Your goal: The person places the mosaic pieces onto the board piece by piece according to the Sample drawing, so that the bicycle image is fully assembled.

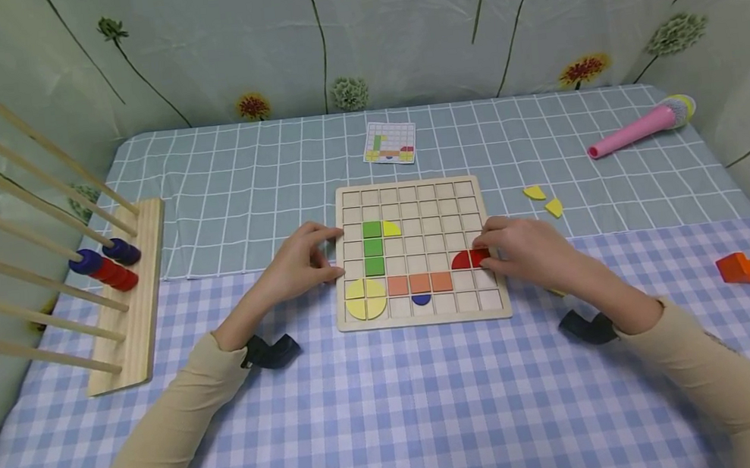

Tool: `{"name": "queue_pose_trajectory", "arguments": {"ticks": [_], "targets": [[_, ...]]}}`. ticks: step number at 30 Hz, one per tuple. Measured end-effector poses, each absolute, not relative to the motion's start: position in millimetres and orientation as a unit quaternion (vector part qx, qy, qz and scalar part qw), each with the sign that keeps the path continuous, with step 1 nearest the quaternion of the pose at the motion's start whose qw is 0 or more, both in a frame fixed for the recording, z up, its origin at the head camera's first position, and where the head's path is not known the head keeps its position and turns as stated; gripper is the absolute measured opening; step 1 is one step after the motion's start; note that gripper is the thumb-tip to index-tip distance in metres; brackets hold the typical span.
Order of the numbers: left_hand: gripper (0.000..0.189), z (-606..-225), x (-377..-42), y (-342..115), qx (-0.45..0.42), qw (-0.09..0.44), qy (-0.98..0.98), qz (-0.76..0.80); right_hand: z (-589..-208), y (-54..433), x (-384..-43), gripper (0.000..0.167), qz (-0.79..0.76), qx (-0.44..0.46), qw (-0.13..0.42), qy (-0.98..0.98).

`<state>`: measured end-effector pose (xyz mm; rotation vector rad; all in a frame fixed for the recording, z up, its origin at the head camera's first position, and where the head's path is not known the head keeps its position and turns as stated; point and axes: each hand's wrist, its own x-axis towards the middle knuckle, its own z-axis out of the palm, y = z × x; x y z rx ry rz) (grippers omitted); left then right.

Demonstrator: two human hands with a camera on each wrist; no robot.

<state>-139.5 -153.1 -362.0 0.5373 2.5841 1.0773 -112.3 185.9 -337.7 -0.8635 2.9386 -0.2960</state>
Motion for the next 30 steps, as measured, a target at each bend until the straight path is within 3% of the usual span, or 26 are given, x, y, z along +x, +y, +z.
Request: {"name": "queue_pose_trajectory", "arguments": {"ticks": [25,30], "targets": [[0.062,-364,-139,-154,0.185,0.14,0.899,0.372,-330,238,-134,0.022,-0.108,-0.211,-0.007,0.972],[0.062,-365,-140,-154,0.189,0.137,0.899,0.371,-330,247,-141,0.026,-0.107,-0.162,0.013,0.981]]}}
